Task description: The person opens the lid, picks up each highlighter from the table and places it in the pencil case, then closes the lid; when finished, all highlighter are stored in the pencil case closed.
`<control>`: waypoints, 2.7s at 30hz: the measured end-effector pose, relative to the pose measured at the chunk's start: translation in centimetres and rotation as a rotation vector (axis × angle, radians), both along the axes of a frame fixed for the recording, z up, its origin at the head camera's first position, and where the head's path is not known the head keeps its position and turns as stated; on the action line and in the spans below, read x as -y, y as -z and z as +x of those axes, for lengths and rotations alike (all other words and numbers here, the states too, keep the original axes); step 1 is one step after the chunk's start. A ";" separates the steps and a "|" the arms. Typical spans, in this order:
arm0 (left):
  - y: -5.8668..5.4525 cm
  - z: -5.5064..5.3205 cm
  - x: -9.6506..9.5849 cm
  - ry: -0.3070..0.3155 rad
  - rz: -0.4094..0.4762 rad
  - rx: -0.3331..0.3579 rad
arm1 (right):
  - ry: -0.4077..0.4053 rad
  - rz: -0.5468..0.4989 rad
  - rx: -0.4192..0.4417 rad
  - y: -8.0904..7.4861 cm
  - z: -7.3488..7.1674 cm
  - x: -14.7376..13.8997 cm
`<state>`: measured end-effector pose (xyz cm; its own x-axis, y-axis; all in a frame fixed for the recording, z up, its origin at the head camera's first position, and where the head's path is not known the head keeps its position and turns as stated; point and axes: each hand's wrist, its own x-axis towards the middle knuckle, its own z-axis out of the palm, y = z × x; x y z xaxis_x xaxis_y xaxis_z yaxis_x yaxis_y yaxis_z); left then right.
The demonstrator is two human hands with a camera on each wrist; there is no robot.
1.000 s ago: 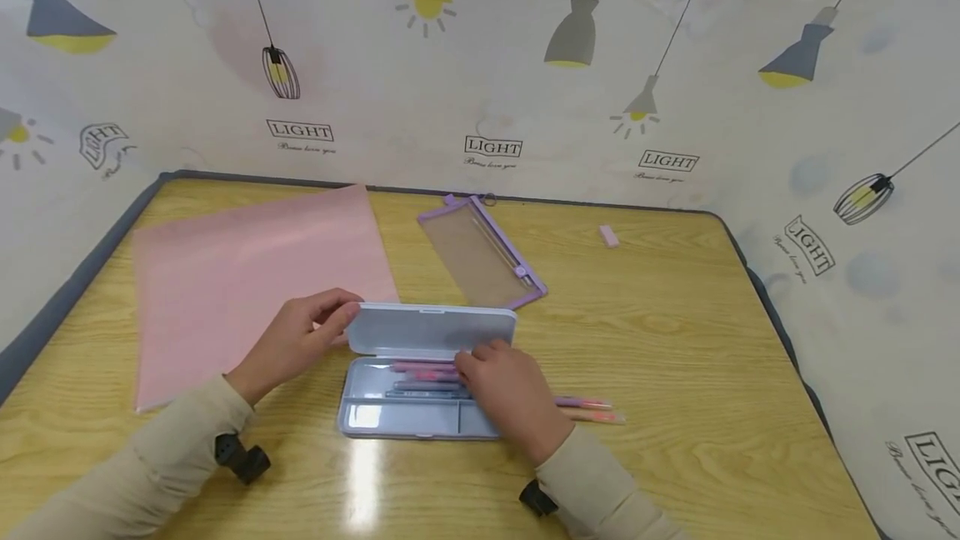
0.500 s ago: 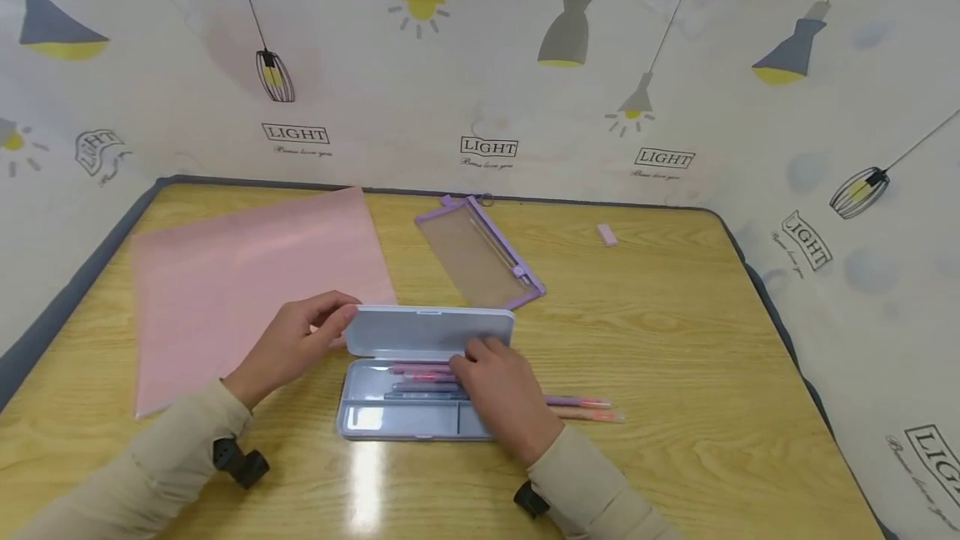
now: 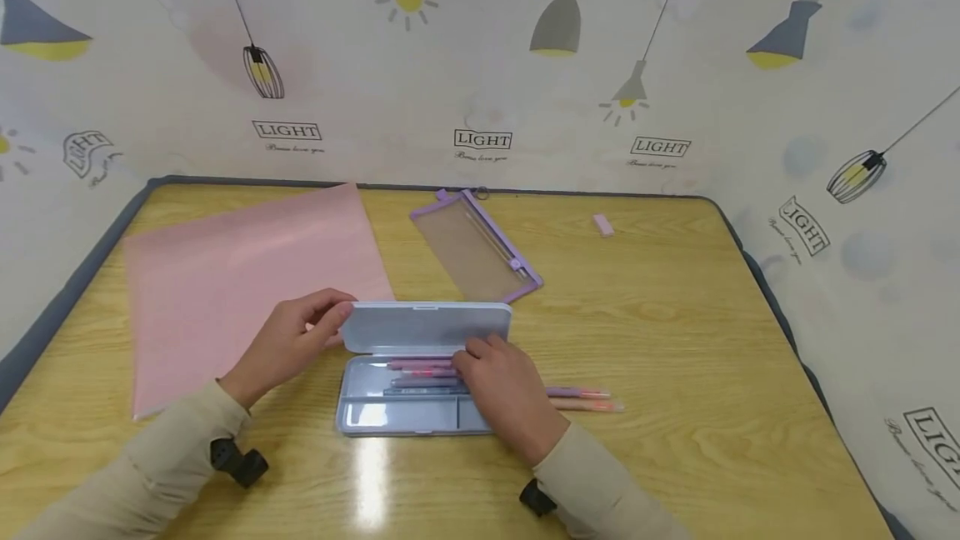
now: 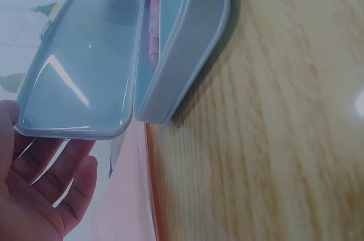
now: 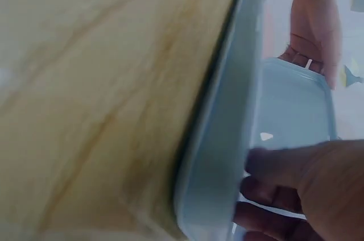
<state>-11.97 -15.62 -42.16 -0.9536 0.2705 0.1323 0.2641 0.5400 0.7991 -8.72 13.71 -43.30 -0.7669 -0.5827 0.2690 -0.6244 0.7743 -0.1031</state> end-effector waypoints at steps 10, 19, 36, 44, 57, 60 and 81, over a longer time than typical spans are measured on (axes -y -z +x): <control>0.0 -0.2 -0.1 0.007 0.002 -0.007 | 0.054 -0.044 0.174 -3.4 1.4 -4.5; -0.2 -0.1 0.0 0.005 -0.008 -0.005 | 0.227 -0.028 0.354 -4.5 1.2 -10.8; -0.1 -0.1 0.1 0.013 0.002 -0.011 | 0.214 -0.039 0.410 -1.6 0.2 -13.5; 0.0 0.0 0.1 0.018 -0.002 -0.023 | 0.154 0.028 0.333 -1.3 0.0 -13.1; -0.3 0.0 0.1 0.019 0.004 -0.007 | 0.146 -0.002 0.336 -3.0 1.0 -11.6; -0.2 -0.2 0.1 0.020 -0.002 -0.015 | 0.115 -0.034 0.318 -3.9 1.4 -9.9; -0.4 -0.1 0.3 0.035 0.004 0.007 | -0.205 -0.015 0.186 -2.7 1.0 0.9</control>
